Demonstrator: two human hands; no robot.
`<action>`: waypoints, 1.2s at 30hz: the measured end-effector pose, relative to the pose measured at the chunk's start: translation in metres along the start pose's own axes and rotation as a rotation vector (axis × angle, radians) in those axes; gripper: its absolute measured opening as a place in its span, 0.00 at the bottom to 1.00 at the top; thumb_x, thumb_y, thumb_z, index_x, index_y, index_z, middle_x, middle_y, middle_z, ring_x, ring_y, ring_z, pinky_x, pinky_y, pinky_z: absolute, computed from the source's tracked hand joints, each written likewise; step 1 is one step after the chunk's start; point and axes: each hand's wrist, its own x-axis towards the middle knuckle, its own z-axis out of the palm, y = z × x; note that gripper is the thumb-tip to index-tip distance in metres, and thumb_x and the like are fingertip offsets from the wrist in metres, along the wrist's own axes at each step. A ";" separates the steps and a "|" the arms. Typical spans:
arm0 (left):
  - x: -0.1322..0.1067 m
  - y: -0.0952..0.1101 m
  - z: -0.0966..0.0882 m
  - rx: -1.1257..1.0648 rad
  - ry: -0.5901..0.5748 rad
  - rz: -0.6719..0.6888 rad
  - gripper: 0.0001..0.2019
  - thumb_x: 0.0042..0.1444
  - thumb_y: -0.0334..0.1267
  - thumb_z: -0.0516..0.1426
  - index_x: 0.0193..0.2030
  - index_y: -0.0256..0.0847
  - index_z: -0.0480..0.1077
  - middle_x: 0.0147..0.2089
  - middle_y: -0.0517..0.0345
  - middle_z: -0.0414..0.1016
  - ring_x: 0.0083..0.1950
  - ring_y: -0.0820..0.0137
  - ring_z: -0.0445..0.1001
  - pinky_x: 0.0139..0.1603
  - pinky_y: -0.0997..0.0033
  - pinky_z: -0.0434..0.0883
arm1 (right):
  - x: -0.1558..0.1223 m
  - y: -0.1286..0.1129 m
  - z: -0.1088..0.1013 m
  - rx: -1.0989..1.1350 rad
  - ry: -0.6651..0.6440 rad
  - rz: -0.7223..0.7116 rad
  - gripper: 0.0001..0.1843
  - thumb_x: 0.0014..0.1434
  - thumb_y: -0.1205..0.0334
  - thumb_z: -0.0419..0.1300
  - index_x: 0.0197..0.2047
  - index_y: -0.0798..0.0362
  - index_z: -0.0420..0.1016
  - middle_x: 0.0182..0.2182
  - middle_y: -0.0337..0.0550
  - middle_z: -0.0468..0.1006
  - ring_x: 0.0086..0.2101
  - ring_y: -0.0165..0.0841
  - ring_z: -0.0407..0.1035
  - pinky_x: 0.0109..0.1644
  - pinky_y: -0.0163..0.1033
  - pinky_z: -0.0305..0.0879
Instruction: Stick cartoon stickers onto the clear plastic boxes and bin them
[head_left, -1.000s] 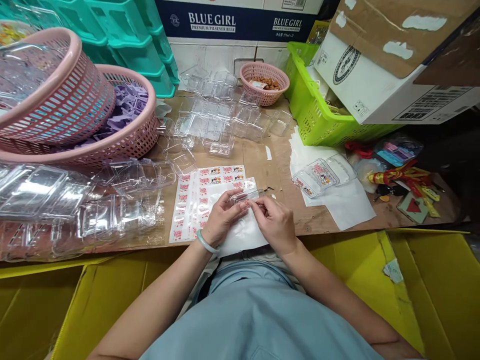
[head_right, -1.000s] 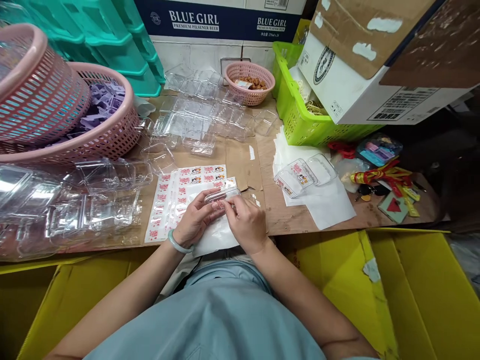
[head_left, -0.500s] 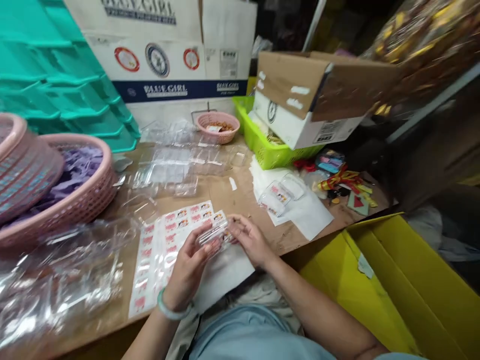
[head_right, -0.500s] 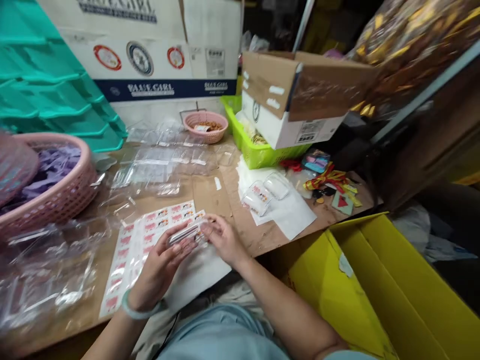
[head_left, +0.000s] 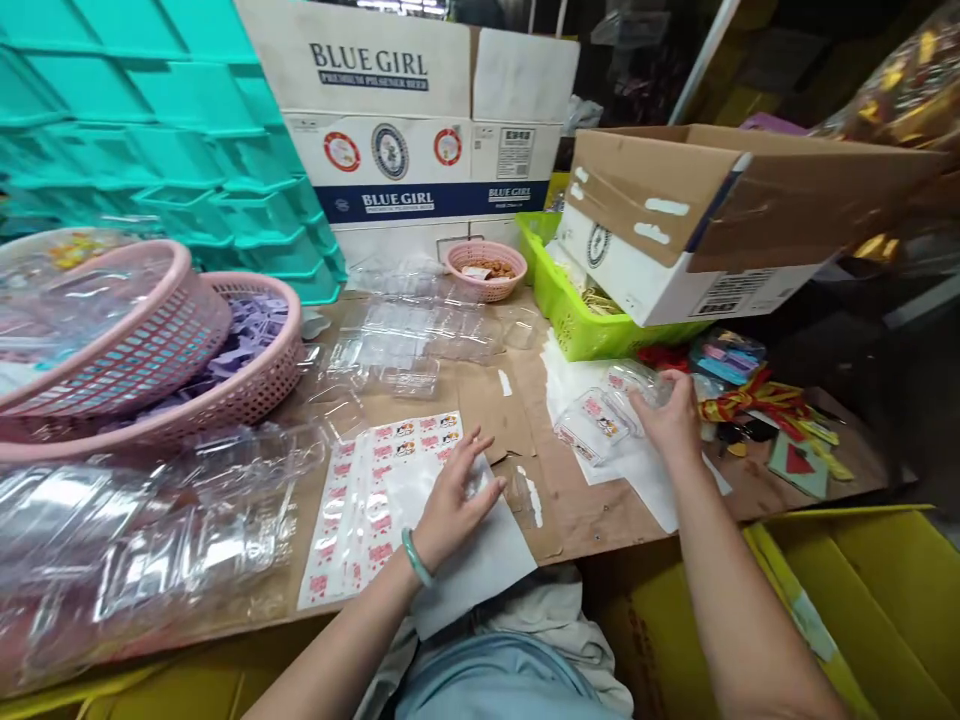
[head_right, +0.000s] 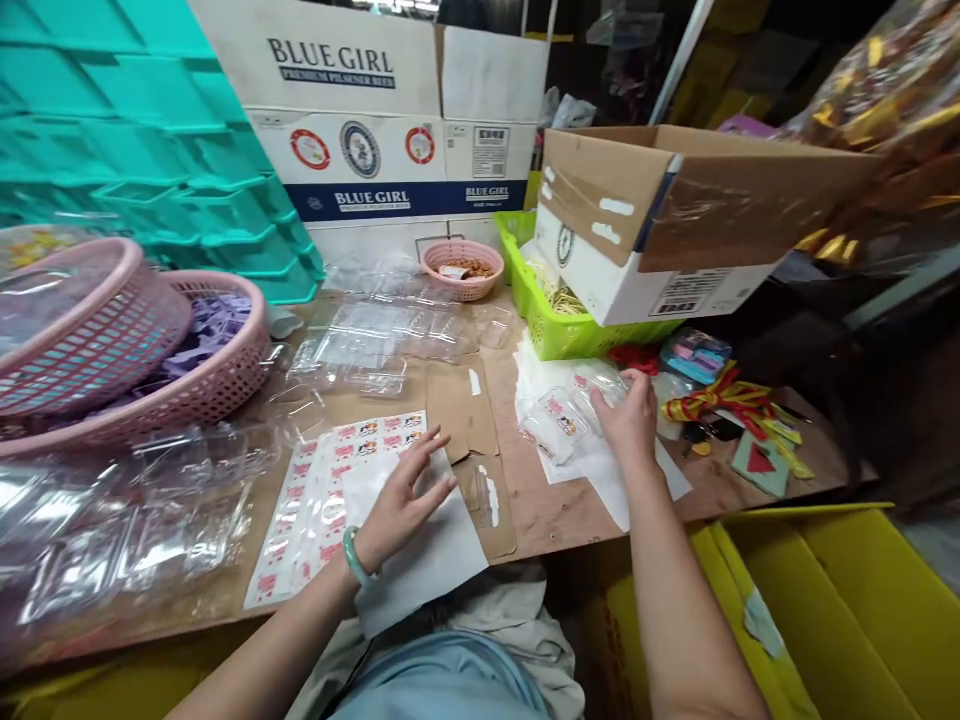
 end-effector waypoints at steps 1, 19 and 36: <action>0.001 0.001 -0.006 0.006 0.054 -0.003 0.22 0.58 0.43 0.58 0.59 0.47 0.66 0.69 0.47 0.57 0.71 0.58 0.54 0.68 0.51 0.56 | -0.002 -0.010 0.003 -0.004 0.033 -0.061 0.24 0.49 0.52 0.65 0.45 0.53 0.65 0.47 0.54 0.70 0.50 0.48 0.64 0.58 0.58 0.57; -0.052 -0.033 -0.096 -0.268 0.750 -0.127 0.23 0.57 0.40 0.59 0.59 0.48 0.63 0.65 0.50 0.61 0.66 0.62 0.60 0.68 0.58 0.57 | -0.125 -0.272 0.139 0.533 -0.929 -0.625 0.07 0.63 0.70 0.54 0.38 0.54 0.73 0.36 0.45 0.77 0.40 0.35 0.69 0.46 0.39 0.65; -0.014 -0.032 -0.107 -0.020 0.485 -0.204 0.28 0.52 0.50 0.62 0.57 0.37 0.64 0.61 0.41 0.67 0.63 0.54 0.66 0.64 0.51 0.61 | -0.186 -0.137 -0.023 0.302 -1.047 -0.847 0.36 0.59 0.61 0.60 0.69 0.48 0.54 0.67 0.51 0.58 0.67 0.49 0.48 0.66 0.67 0.50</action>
